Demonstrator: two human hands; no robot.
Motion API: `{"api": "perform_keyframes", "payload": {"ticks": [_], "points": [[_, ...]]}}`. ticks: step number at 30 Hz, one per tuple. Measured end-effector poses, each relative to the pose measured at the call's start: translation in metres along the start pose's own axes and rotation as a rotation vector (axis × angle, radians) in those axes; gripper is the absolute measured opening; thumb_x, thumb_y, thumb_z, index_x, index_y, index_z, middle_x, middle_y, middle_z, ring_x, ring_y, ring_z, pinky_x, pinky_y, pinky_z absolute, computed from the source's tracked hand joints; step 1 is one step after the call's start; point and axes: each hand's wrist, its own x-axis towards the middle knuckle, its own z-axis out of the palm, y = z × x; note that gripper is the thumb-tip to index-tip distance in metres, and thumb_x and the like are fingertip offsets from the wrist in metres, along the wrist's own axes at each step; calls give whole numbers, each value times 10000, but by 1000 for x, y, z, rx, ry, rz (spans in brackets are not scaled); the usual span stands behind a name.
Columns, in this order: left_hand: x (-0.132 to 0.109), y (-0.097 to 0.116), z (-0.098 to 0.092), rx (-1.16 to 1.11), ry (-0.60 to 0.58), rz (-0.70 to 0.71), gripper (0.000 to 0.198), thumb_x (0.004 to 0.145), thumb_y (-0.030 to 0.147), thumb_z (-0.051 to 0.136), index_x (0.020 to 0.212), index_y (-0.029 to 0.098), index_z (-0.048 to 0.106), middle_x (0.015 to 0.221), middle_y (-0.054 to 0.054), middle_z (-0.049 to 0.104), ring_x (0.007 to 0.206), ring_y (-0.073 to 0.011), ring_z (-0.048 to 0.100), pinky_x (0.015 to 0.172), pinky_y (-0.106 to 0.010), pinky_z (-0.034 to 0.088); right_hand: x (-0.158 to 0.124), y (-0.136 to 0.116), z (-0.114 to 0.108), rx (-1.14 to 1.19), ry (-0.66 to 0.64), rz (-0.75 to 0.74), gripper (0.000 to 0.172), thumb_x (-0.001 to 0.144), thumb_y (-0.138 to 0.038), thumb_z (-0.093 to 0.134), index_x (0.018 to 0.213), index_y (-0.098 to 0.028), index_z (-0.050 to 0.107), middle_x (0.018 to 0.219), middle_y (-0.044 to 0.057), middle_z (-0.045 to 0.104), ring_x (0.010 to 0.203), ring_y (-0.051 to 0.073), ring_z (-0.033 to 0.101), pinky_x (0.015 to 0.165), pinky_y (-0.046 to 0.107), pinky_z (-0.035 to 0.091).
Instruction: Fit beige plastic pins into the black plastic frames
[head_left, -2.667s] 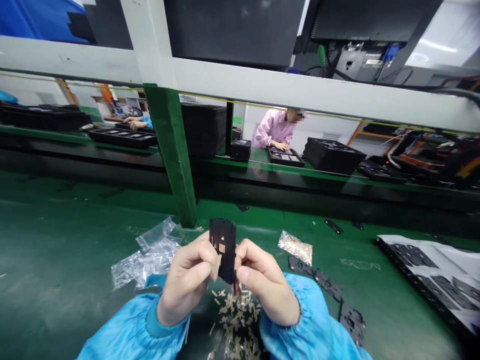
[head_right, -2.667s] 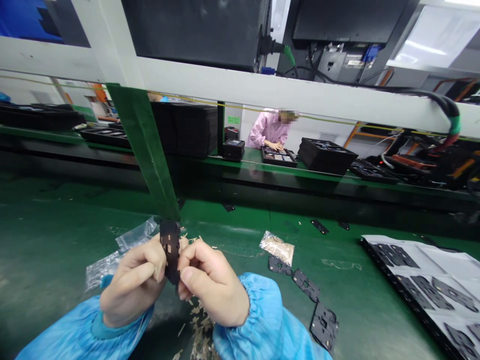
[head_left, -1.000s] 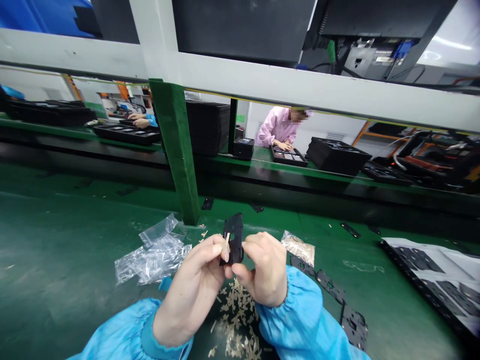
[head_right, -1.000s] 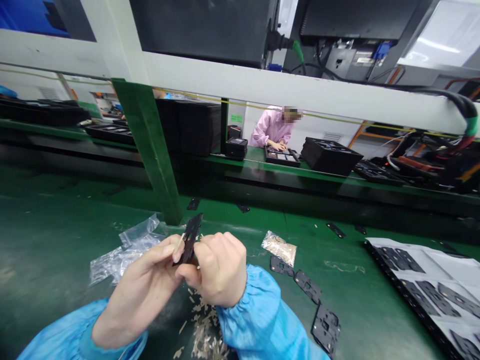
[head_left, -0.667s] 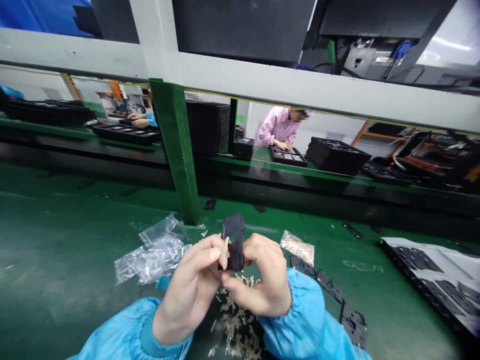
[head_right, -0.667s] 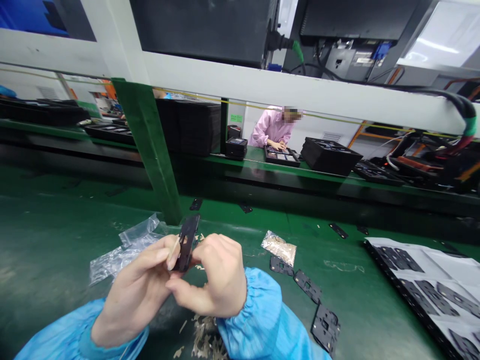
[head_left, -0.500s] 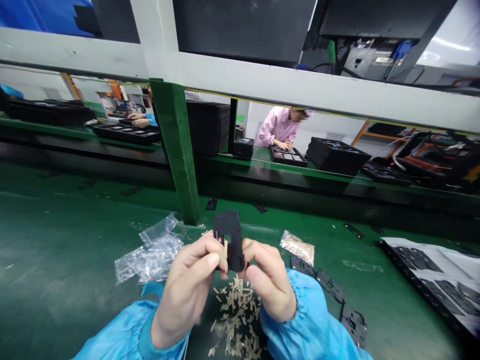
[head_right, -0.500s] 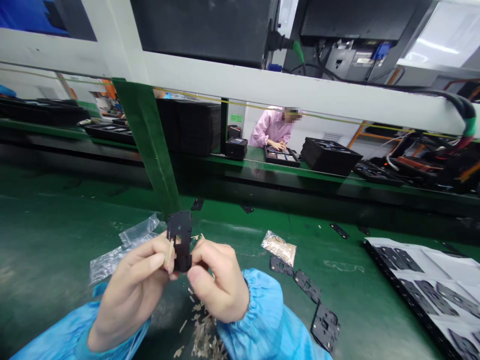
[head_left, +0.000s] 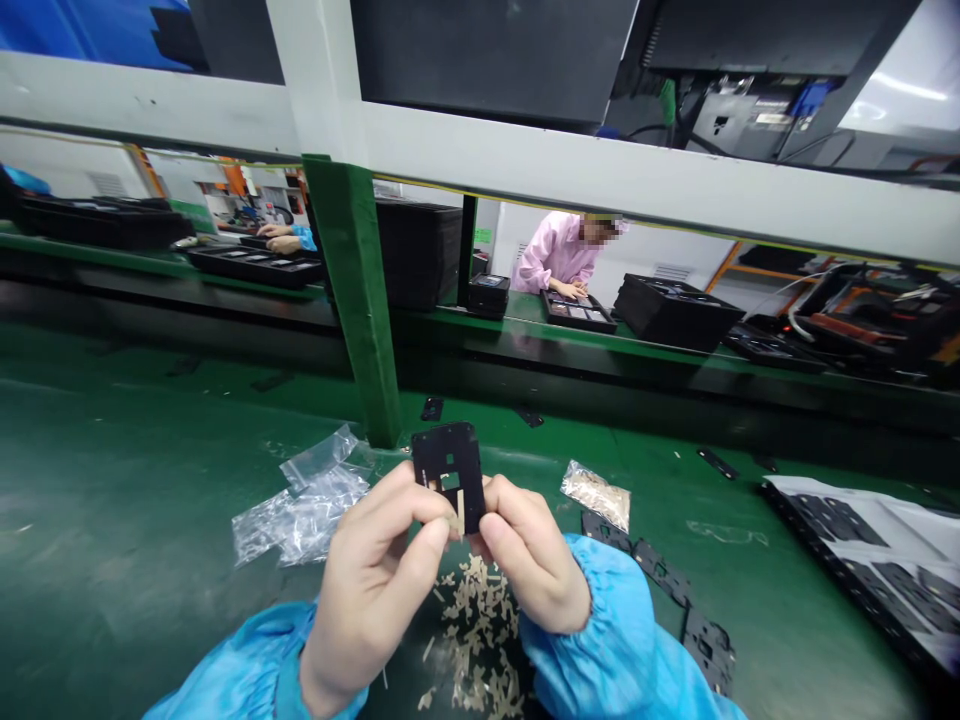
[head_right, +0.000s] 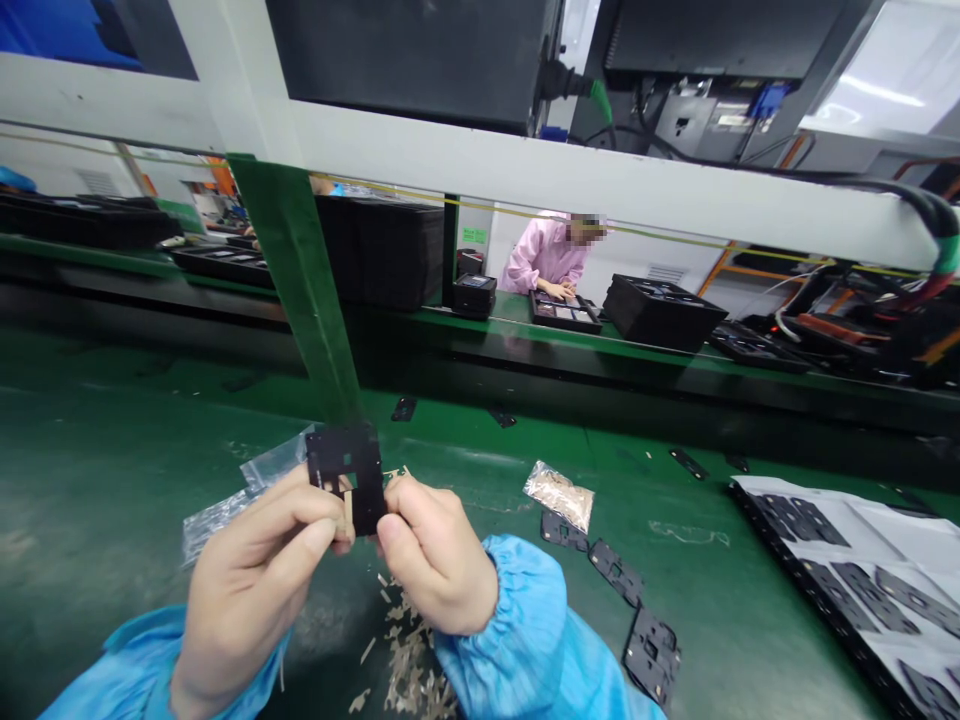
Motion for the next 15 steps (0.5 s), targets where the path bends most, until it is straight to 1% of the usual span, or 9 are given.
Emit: {"api": "perform_keyframes", "payload": {"ticks": [4,7,11,15], "points": [[0,0,1,-68,44,-78,220,826,149,467,626,208,536,635,8,493,621,-144,469,558,-262,360,-2,6,1,179,6,38,281,903,-331,340,720,-169,480,607,-6,475,525,99,443,493,221,370],[-1,-3,1,-107,24,-119,216,836,180,468,635,215,538,645,2,494,639,-155,471,573,-267,363,-3,8,2,254,9,76,284,900,-351,353,736,-165,491,614,-2,489,518,100,453,488,223,379],[0,-5,2,-104,16,-114,215,845,192,463,642,218,529,656,-2,484,642,-158,463,576,-270,359,0,6,4,185,34,83,280,884,-368,385,684,-179,438,586,-20,457,516,92,418,493,220,344],[1,-5,3,-73,13,-91,203,837,175,475,649,218,537,670,-1,489,651,-156,462,580,-268,350,3,5,5,20,67,36,212,861,-284,410,675,-182,410,603,-37,395,534,83,354,506,215,303]]}}
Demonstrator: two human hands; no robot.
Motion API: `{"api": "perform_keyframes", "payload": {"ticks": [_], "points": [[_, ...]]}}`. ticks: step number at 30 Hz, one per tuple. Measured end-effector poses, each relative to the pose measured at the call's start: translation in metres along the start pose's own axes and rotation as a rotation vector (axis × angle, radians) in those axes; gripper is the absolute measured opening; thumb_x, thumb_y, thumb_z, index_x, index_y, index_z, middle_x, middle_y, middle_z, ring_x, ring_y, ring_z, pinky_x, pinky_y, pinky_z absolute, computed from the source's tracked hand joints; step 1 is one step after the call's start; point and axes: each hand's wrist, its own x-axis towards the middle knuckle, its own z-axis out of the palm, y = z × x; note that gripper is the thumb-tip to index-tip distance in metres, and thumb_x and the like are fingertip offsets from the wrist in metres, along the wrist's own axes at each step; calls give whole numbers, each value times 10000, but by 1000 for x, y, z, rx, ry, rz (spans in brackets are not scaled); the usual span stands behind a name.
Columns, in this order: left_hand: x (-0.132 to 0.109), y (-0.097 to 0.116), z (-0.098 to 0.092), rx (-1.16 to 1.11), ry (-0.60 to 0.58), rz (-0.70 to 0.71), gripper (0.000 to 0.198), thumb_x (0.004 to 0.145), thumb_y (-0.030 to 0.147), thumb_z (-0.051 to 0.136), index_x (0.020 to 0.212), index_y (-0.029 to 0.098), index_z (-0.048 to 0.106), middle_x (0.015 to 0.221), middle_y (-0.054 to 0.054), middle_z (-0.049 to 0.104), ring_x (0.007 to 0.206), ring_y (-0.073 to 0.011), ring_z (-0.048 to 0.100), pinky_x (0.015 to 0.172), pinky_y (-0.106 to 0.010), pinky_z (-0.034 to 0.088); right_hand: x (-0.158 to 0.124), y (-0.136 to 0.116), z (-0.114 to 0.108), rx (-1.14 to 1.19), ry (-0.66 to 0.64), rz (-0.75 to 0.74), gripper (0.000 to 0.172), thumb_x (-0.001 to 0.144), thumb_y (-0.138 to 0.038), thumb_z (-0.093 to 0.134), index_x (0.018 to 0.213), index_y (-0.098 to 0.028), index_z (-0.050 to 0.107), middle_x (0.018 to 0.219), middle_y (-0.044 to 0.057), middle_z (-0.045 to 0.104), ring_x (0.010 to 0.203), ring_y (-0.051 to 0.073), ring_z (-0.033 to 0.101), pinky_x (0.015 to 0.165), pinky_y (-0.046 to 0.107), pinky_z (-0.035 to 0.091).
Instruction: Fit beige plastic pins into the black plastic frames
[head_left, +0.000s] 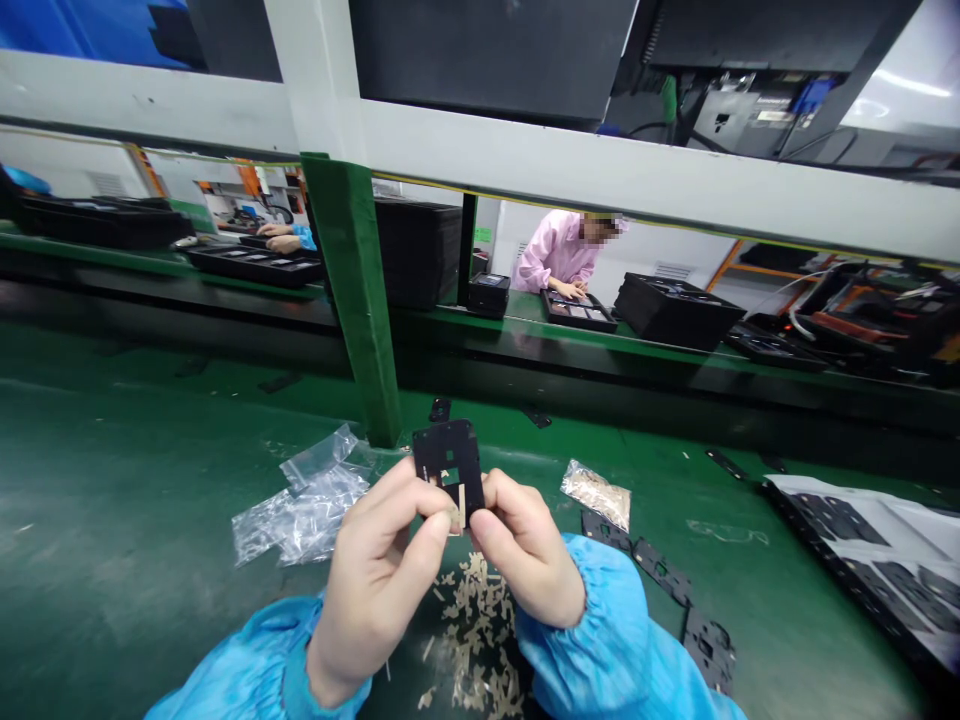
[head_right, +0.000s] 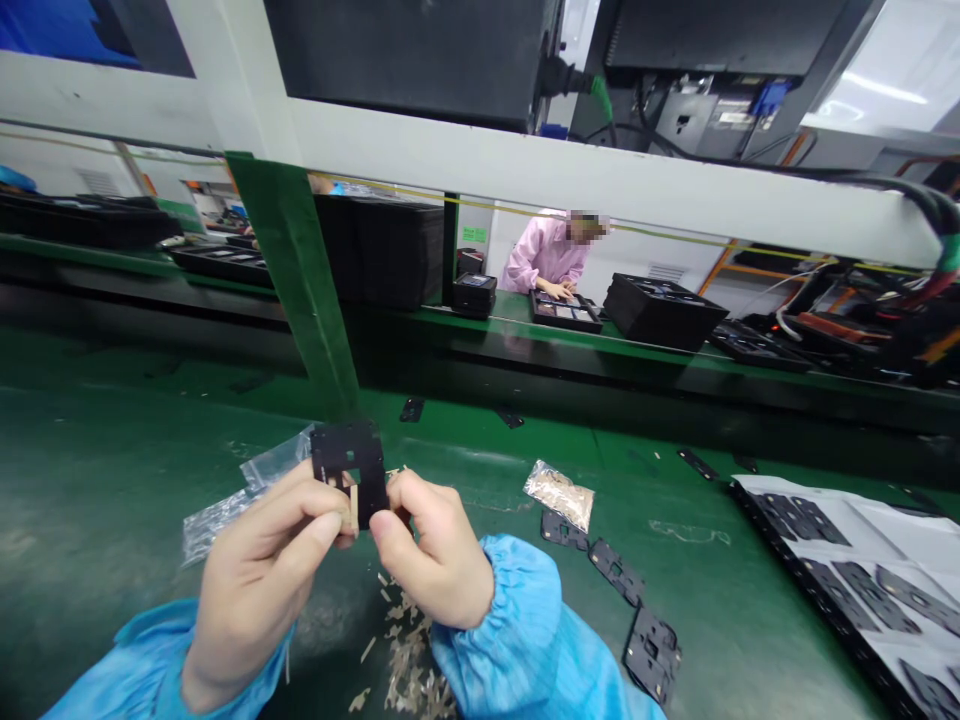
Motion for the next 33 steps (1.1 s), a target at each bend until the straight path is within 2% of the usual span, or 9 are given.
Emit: {"api": "perform_keyframes", "payload": {"ticks": [8,12,14,16,19,23,25,28,33], "points": [[13,-19,5,-121,-12,-107,217,810,214,491,599,198,542,638,2,460,632,-157,443,582,-268,336,4,15,-3,-158,-43,-5,180,871,-262,331,734,-179,413,660,-21,415,585,96,388,541,217,343],[34,-47,5,-147,-42,-194,202,792,232,512,604,182,563,822,-18,482,791,-167,494,702,-261,387,14,42,-7,-658,-152,197,176,885,-231,306,772,-180,431,712,-15,497,651,98,490,608,201,407],[43,-60,1,-132,79,-222,184,773,229,534,604,177,585,990,-32,469,981,-194,477,835,-267,373,21,64,-14,-872,-169,324,139,873,-220,374,786,-177,473,714,-19,535,669,107,529,628,210,420],[48,-67,-5,-153,203,-218,194,769,247,542,591,177,575,1028,-36,454,1049,-209,454,890,-276,354,27,89,-25,-1011,-126,433,113,866,-212,424,846,-162,523,746,5,576,700,138,567,643,254,440],[49,-65,-12,-191,212,-186,193,784,281,536,624,184,583,1027,-37,456,1031,-205,465,892,-282,359,36,127,-45,-1196,-86,608,183,891,-246,466,982,-114,555,908,66,607,791,168,596,696,327,486],[44,-53,-14,-201,142,-181,205,797,305,530,635,189,582,1008,-31,471,1006,-197,475,853,-268,373,44,166,-67,-1296,-184,713,273,883,-312,518,1093,-140,543,1069,65,581,904,172,591,773,369,508],[43,-48,-15,-205,129,-181,213,800,310,529,633,188,577,1001,-31,476,989,-195,479,836,-264,377,45,178,-76,-1329,-208,721,283,883,-309,516,1116,-149,535,1117,73,564,951,187,579,801,388,499],[42,-44,-18,-208,109,-168,214,810,307,523,638,189,570,990,-35,475,975,-192,478,826,-262,374,44,191,-97,-1403,-144,782,310,883,-311,514,1151,-154,516,1173,83,536,1004,205,558,837,416,482],[40,-37,-22,-201,98,-152,215,798,320,531,628,194,571,962,-42,500,930,-200,487,781,-263,398,37,206,-133,-1447,-94,933,297,883,-299,519,1137,-147,522,1132,78,556,962,193,577,804,395,500]]}}
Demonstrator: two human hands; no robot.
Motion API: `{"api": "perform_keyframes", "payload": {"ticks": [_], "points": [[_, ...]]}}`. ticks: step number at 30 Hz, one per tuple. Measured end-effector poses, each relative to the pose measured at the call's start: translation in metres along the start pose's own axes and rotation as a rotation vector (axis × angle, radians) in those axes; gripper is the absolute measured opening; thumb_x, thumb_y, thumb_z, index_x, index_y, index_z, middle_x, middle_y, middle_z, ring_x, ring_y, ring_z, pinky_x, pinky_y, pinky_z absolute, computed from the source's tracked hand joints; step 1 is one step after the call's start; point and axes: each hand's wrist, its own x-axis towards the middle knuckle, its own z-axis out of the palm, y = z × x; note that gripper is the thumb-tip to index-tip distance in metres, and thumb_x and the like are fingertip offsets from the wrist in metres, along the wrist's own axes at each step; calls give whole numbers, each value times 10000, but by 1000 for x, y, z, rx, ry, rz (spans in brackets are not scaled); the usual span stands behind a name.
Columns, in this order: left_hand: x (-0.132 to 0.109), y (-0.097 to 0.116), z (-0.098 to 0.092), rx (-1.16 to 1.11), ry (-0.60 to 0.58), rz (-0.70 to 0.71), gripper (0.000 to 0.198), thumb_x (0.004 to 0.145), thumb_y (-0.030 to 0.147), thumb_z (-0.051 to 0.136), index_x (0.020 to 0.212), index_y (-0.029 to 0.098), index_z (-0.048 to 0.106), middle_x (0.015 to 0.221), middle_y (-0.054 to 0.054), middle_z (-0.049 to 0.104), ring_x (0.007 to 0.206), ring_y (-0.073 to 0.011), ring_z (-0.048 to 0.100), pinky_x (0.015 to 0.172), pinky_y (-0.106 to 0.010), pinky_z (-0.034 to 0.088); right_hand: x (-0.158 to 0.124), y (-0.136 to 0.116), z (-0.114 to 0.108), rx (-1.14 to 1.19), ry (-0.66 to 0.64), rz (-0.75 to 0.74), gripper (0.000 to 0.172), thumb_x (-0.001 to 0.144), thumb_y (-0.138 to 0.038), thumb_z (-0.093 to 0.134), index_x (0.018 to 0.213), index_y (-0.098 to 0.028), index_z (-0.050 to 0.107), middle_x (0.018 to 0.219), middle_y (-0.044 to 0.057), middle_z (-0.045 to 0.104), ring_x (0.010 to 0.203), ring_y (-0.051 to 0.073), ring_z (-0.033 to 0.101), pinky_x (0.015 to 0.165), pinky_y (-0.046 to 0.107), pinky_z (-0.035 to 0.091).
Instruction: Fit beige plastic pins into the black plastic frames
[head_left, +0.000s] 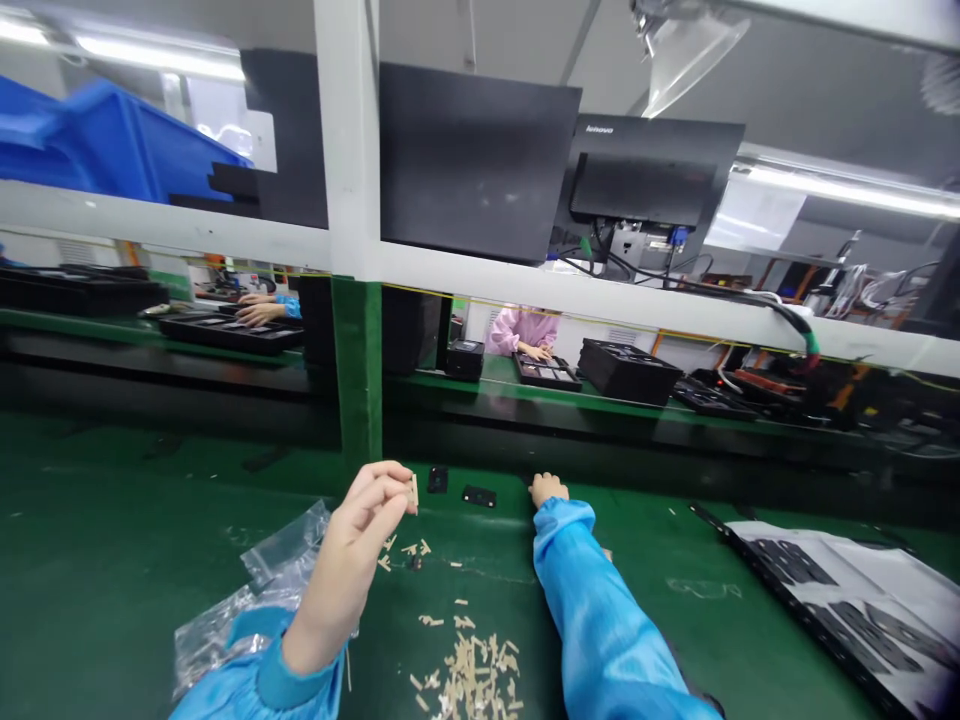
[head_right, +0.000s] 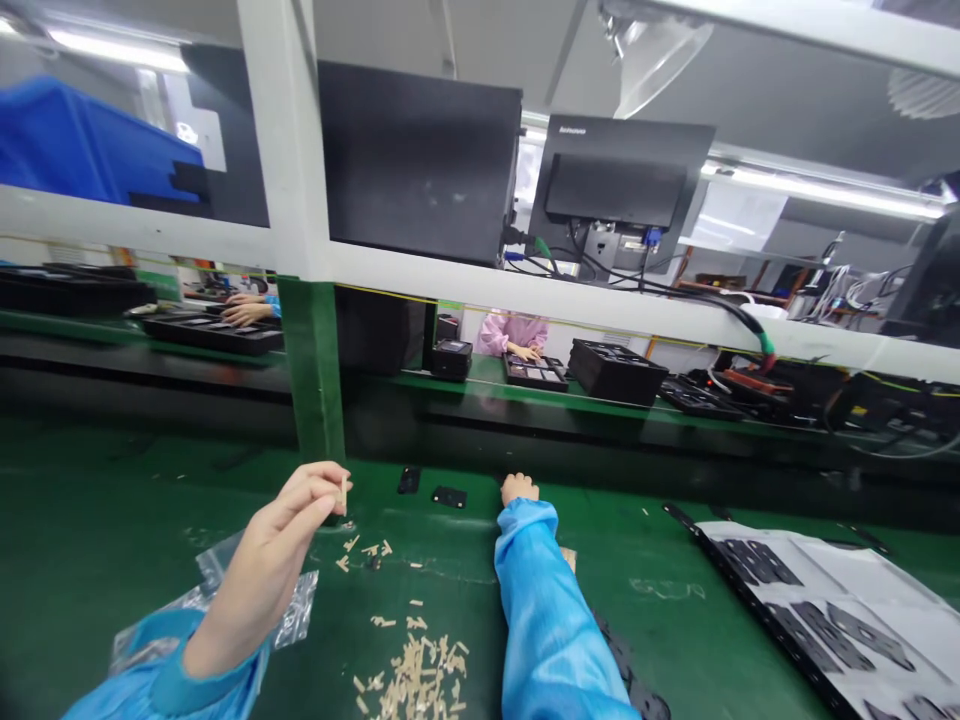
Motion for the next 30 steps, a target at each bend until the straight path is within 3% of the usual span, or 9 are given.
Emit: {"api": "perform_keyframes", "payload": {"ticks": [10,14,22,30], "points": [[-2,2,20,16,-127,-66,231,770,328,542,593,183,576,890,-61,518,862,-212,506,751,-284,409,5,13,23,-12,-13,-15,294,884,-309,515,1130,-148,528,1133,78,557,970,194,573,815,399,493],[-6,3,26,25,-223,-99,254,777,355,527,595,182,567,881,-55,501,817,-197,501,704,-267,402,4,14,21,26,20,10,290,883,-300,518,1128,-147,528,1130,77,558,966,193,575,812,397,495],[-11,5,32,18,-268,-109,279,773,379,535,578,181,550,869,-50,498,795,-193,491,709,-271,393,1,16,19,153,43,114,307,883,-310,516,1145,-150,519,1153,81,546,992,202,565,830,411,485],[-10,-13,36,27,-285,-81,331,787,433,501,586,178,560,852,-45,496,743,-173,472,683,-264,392,14,24,21,389,-140,287,299,882,-304,520,1135,-146,522,1119,76,562,946,188,582,795,388,503]]}}
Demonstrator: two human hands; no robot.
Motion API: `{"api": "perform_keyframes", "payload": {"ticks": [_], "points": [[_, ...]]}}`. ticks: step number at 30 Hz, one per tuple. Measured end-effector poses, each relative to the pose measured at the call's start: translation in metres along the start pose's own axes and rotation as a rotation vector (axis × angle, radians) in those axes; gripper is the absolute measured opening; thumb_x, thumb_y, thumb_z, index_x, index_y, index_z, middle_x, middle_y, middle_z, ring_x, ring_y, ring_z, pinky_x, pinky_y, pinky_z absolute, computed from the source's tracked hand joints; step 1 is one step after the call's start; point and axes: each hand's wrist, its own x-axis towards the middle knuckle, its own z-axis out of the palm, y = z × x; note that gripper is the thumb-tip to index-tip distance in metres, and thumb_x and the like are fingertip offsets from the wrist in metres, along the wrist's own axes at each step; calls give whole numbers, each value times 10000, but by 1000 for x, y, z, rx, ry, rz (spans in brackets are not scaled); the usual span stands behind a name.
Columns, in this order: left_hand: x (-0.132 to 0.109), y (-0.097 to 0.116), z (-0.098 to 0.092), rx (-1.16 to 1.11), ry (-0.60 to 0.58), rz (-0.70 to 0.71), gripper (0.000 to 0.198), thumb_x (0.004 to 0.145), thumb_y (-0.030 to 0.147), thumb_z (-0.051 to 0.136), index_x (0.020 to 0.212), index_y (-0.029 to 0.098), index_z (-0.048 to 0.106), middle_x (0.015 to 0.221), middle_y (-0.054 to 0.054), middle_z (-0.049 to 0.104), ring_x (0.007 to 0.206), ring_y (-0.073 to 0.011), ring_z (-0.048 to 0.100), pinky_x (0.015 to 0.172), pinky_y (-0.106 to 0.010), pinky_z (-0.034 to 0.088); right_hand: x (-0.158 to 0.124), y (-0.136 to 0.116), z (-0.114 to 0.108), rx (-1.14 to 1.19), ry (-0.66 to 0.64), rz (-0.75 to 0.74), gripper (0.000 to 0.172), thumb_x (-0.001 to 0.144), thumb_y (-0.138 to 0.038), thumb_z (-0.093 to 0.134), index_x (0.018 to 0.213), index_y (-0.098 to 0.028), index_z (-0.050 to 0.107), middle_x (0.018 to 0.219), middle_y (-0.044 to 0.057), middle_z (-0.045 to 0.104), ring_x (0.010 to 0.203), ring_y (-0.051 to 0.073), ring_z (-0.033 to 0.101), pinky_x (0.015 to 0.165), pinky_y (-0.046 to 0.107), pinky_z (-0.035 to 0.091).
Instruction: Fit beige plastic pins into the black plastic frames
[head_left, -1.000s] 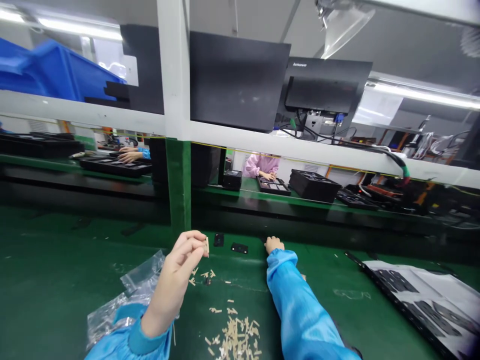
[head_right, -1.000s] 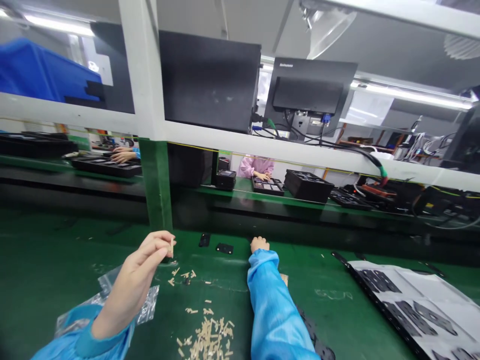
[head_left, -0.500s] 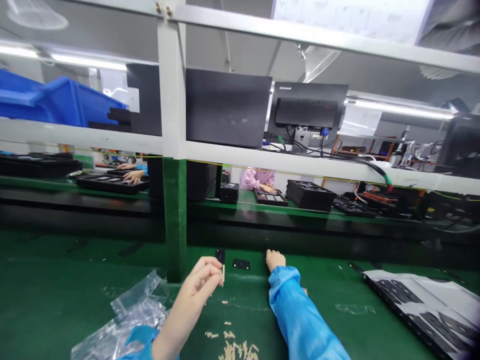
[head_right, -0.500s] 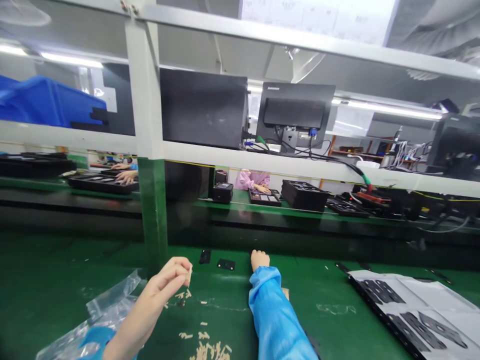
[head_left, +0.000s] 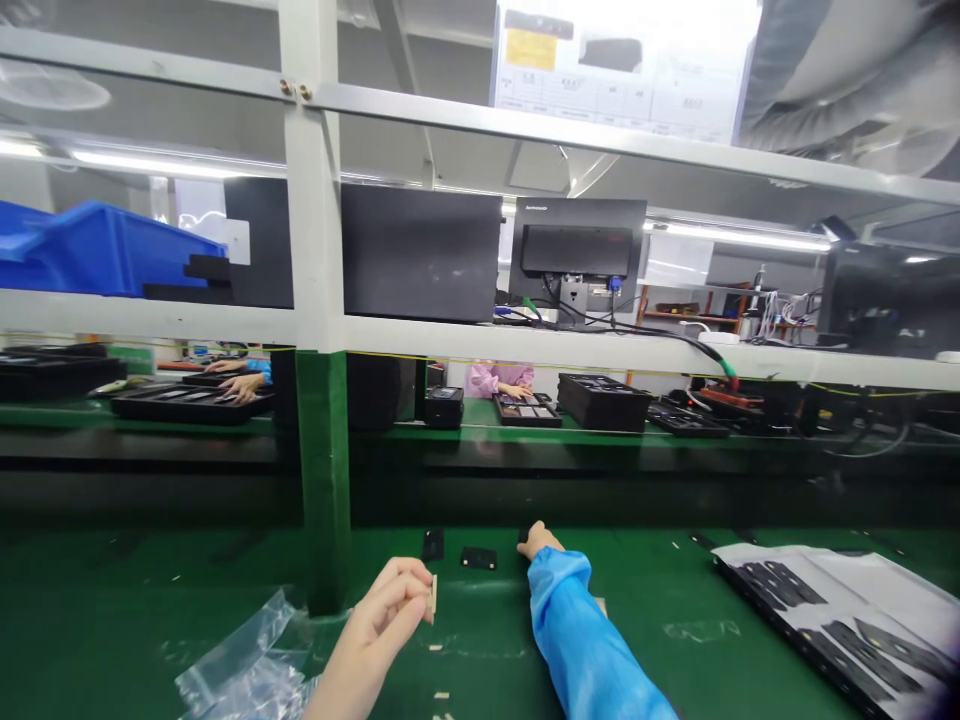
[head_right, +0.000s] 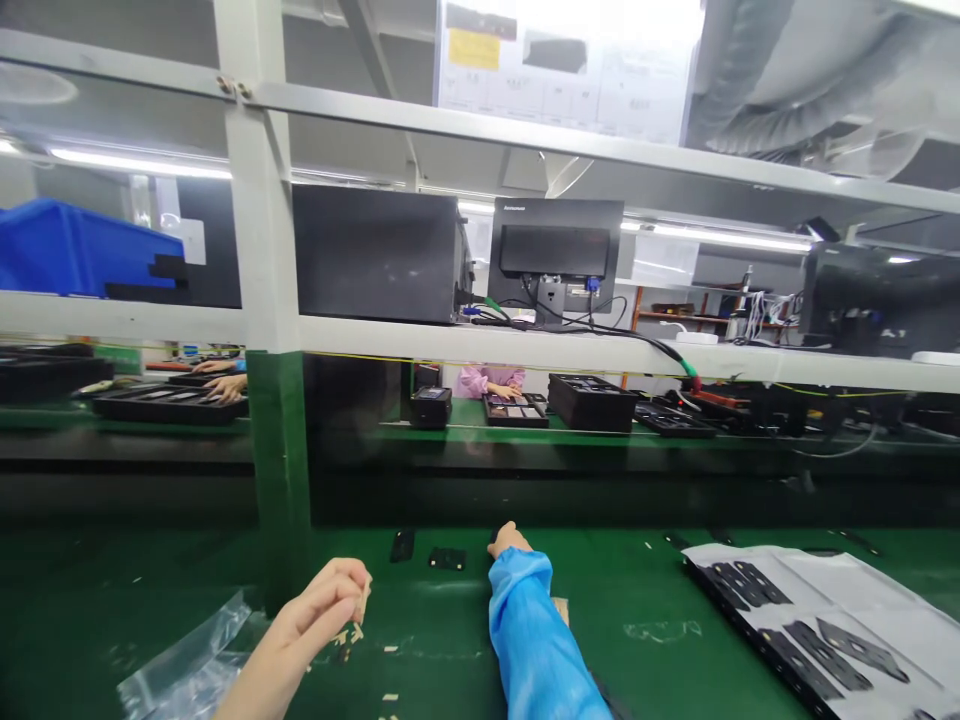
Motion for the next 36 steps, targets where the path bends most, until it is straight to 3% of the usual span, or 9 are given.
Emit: {"api": "perform_keyframes", "payload": {"ticks": [6,12,17,20,24,27,29,33,36], "points": [[6,-18,0,-29,-27,77,403,760,516,529,573,167,600,809,-61,500,734,-181,479,697,-289,412,-2,2,-7,113,27,70,311,878,-301,525,1150,-151,515,1153,80,545,984,201,568,817,403,493],[8,-26,1,-45,-46,84,435,750,552,530,575,163,610,811,-61,504,690,-165,478,645,-277,413,-13,1,-17,205,75,-69,299,879,-289,526,1143,-149,516,1118,74,562,944,188,585,791,382,505],[9,-31,3,-11,-19,42,455,729,587,525,575,169,618,819,-67,513,718,-182,500,666,-291,424,-52,-23,-35,265,243,-342,239,880,-278,523,1078,-145,542,1023,53,589,871,163,594,752,343,502],[9,-34,11,-17,57,-43,463,694,613,541,583,172,628,947,-91,519,837,-220,536,734,-313,439,-106,-43,-37,268,395,-579,179,858,-131,475,1003,-165,573,948,40,591,877,153,553,796,314,440],[3,-28,21,-96,73,-120,416,687,573,569,581,173,613,985,-83,550,940,-252,540,832,-334,424,-180,-59,-35,235,553,-840,135,807,-198,492,847,-204,621,807,47,565,790,199,494,715,360,381],[-1,-17,18,-96,42,-145,325,736,490,565,626,186,593,758,-25,550,819,-211,529,783,-306,424,-207,-59,-42,265,903,-1096,197,828,-181,453,879,-179,643,672,50,529,643,175,448,571,322,349],[-4,-10,13,-95,47,-165,271,770,449,546,685,195,591,731,-4,542,805,-194,515,768,-284,410,-211,-54,-52,351,1010,-1192,225,837,-134,457,944,-178,649,697,53,547,639,158,459,547,291,368],[-8,5,4,-134,2,-167,235,818,406,503,736,199,576,776,2,562,845,-181,521,794,-267,380,-203,-39,-72,572,879,-1330,312,842,-75,461,1056,-218,637,854,67,576,771,152,535,637,272,479],[-9,14,0,-173,-150,-191,216,826,341,499,680,187,539,718,12,538,782,-160,526,767,-255,379,-199,-31,-83,713,683,-1399,368,842,-45,446,1074,-255,640,934,62,574,844,147,564,706,273,506]]}}
